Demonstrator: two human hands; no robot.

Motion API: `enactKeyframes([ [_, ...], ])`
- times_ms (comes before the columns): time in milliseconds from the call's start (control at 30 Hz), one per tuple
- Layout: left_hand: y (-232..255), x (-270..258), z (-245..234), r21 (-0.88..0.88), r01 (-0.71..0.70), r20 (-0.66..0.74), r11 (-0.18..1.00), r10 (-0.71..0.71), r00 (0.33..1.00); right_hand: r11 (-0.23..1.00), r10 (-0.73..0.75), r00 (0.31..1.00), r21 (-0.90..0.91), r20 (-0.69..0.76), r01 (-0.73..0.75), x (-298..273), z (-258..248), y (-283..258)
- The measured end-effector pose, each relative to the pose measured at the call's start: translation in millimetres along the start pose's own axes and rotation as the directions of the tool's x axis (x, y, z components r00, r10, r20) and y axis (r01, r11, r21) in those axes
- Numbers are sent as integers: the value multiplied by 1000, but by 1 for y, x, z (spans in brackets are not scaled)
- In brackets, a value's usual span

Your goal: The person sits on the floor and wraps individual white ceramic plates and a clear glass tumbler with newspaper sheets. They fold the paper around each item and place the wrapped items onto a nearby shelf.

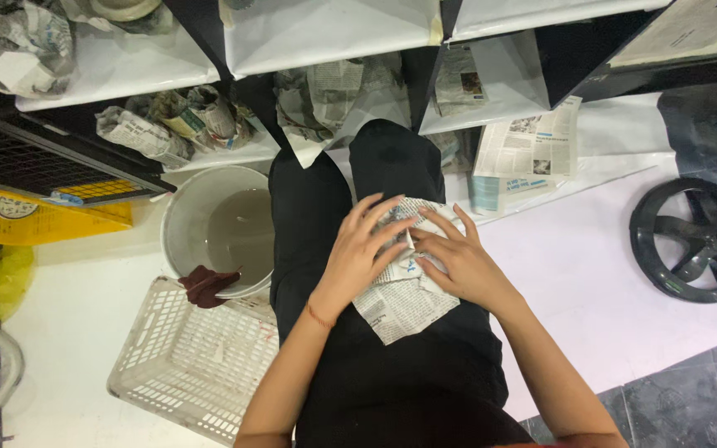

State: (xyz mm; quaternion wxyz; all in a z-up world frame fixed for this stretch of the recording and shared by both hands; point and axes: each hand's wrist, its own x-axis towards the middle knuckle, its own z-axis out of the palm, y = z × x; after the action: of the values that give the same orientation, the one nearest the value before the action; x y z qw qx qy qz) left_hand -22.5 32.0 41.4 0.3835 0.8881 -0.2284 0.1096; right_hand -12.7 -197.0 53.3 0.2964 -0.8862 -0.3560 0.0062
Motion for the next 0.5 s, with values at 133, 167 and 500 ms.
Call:
enactKeyframes([
  [133, -1, 20, 8, -27, -14, 45, 1000, 15, 999, 985, 101, 986, 149, -131, -81, -19, 4, 1],
  [167, 1, 22, 10, -22, 2, 21, 1000, -2, 1000, 968, 141, 963, 237, -230, -85, -29, 3, -3],
  [500, 26, 10, 18, 4, 181, -77, 984, -180, 981, 709, 571, 802, 598, -176, -374, -39, 11, -34],
])
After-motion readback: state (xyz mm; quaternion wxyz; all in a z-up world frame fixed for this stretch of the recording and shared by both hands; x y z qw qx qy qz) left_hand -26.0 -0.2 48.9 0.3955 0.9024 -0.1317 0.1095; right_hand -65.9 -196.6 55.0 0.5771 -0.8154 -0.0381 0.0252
